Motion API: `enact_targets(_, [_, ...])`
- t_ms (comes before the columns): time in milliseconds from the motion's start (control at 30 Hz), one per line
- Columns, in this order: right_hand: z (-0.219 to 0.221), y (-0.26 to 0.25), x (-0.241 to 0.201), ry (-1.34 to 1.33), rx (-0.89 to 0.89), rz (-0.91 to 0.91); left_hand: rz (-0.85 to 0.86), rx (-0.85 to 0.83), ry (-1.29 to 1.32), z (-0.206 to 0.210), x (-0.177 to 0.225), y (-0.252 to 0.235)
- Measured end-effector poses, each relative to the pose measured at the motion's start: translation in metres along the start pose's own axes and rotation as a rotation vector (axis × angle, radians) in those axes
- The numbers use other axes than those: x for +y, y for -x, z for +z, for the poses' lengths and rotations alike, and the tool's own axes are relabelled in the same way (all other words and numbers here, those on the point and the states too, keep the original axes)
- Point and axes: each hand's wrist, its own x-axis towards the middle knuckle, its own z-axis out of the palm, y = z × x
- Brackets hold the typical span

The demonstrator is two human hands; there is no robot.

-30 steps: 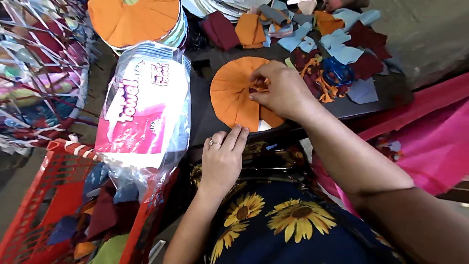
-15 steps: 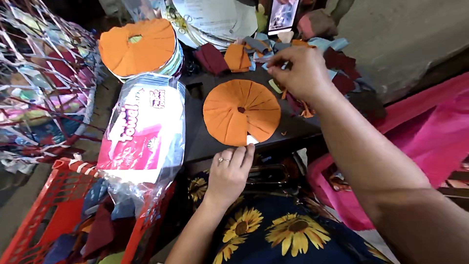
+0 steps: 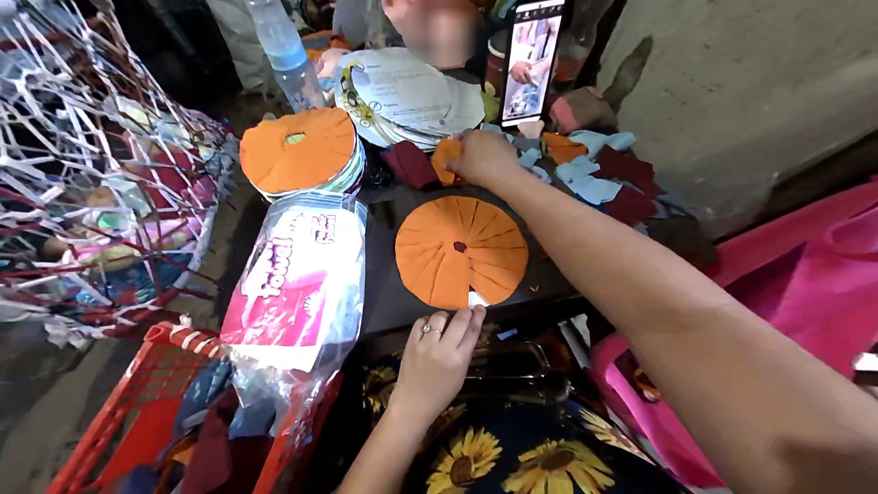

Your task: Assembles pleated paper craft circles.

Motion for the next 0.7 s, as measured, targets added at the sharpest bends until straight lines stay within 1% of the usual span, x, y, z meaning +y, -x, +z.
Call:
enact_targets(100, [0.000, -0.008, 0.004, -0.081, -0.031, 0.031, 0.023, -0.024, 0.023, -0.003, -0.006, 0.000])
enact_targets(200, [-0.001, -0.010, 0.012, -0.150, 0.025, -0.029, 0.055, -0.042, 0.077, -0.003, -0.012, 0.001])
enact_targets(267, [-0.002, -0.008, 0.017, -0.205, 0.083, -0.093, 0.046, -0.022, 0.209, -0.007, -0.012, 0.000])
enact_targets(333, [-0.001, -0.010, 0.024, -0.273, 0.147, -0.135, -0.009, 0.039, 0.371, -0.017, -0.011, -0.008])
enact_targets(400, [0.000, -0.013, 0.029, -0.335, 0.179, -0.160, -0.118, 0.100, 0.427, -0.030, -0.011, -0.029])
enact_targets(433, [-0.001, -0.014, 0.031, -0.362, 0.180, -0.168, -0.199, 0.097, 0.443, -0.038, -0.013, -0.045])
enact_targets(500, [-0.001, -0.014, 0.033, -0.415, 0.184, -0.194, -0.405, 0.013, 0.534, -0.050, -0.021, -0.084])
enact_targets(533, [-0.002, -0.013, 0.033, -0.439, 0.189, -0.210, -0.513, -0.049, 0.622, -0.051, -0.030, -0.106])
enact_targets(567, [-0.003, -0.012, 0.032, -0.463, 0.198, -0.227, -0.610, -0.086, 0.713, -0.048, -0.041, -0.128])
enact_targets(633, [-0.004, -0.008, 0.030, -0.502, 0.217, -0.247, -0.752, -0.093, 0.853, -0.029, -0.066, -0.170])
enact_targets(700, [-0.006, -0.004, 0.029, -0.489, 0.217, -0.233, -0.836, -0.092, 0.905, -0.001, -0.090, -0.203])
